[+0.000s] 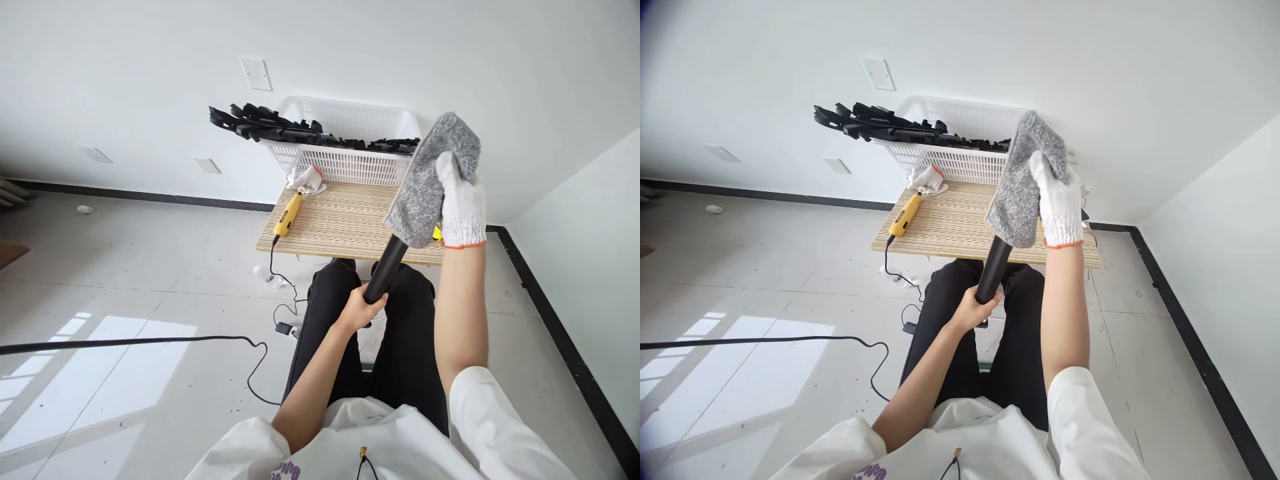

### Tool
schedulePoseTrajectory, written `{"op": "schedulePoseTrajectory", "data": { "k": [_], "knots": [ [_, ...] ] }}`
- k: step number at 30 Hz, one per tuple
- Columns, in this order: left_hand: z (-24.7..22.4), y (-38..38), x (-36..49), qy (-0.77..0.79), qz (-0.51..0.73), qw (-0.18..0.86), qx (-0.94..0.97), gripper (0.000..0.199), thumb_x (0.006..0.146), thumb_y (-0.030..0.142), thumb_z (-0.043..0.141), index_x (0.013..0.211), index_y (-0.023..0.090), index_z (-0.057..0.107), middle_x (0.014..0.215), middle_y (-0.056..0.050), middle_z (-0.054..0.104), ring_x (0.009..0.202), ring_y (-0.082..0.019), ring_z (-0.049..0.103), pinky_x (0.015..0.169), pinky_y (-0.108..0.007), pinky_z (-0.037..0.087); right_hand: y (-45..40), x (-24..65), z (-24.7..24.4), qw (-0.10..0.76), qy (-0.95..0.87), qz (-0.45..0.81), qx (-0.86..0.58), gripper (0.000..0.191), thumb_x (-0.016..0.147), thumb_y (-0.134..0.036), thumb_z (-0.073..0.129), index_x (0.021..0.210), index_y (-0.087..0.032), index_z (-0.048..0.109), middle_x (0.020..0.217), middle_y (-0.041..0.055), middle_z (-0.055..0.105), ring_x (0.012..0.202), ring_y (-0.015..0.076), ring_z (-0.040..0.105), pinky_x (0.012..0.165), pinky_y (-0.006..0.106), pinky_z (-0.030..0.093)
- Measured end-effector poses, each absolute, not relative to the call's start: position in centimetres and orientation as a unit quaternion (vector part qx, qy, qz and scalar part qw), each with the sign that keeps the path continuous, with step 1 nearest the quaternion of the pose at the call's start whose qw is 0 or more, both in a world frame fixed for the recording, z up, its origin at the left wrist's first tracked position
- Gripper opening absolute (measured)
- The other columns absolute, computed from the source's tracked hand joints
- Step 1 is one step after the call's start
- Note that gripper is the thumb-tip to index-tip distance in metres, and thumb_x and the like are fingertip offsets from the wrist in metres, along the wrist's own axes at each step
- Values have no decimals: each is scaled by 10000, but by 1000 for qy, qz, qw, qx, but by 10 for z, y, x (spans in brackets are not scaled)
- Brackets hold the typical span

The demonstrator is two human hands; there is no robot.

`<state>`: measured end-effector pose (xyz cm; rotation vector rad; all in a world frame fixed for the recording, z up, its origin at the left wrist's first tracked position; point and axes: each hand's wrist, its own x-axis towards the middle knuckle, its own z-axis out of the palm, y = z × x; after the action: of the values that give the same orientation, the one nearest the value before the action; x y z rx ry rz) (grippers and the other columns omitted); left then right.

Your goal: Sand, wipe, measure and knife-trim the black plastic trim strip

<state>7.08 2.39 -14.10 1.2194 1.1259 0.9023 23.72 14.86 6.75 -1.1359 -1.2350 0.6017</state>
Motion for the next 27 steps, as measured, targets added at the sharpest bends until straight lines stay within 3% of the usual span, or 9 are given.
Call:
{"op": "schedulePoseTrajectory", "data": {
  "k": [4,9,14,20,23,27],
  "knots": [
    [-142,23,70,480,380,584,532,340,830,484,672,778,173,545,603,42,465,466,-82,458,421,-213,367,143,237,71,628,-521,289,-501,433,933,-547,511,1116,-189,673,1056,88,697,1090,270,674,862,451,576],
    [-143,23,71,490,374,589,523,345,825,489,675,787,169,554,596,43,475,450,-86,468,400,-212,375,142,236,70,644,-537,318,-442,345,810,-484,725,1038,-228,688,1044,51,701,1066,262,681,890,461,588],
    [-142,23,70,487,369,580,538,346,829,473,673,737,174,524,573,49,456,440,-76,443,392,-206,360,139,240,69,668,-502,321,-446,312,893,-487,628,1031,-211,666,1035,66,694,1165,277,633,926,428,561],
    [-138,23,70,489,365,589,530,343,825,468,678,734,174,525,573,49,456,442,-82,459,395,-208,380,137,235,69,666,-525,321,-422,249,768,-355,770,954,-232,660,1041,24,697,1080,256,673,967,456,561],
    [-137,22,71,486,358,583,544,345,829,457,674,713,176,510,556,51,452,440,-75,440,390,-201,368,140,237,69,697,-475,291,-452,180,854,-395,672,949,-245,647,1071,51,694,1118,267,654,969,451,553],
    [-137,22,72,493,360,582,537,336,833,453,666,719,172,520,562,47,464,437,-78,448,385,-205,369,139,238,65,652,-529,279,-465,267,898,-471,618,1035,-243,640,1050,69,683,1162,278,627,943,444,556]
  ]
}}
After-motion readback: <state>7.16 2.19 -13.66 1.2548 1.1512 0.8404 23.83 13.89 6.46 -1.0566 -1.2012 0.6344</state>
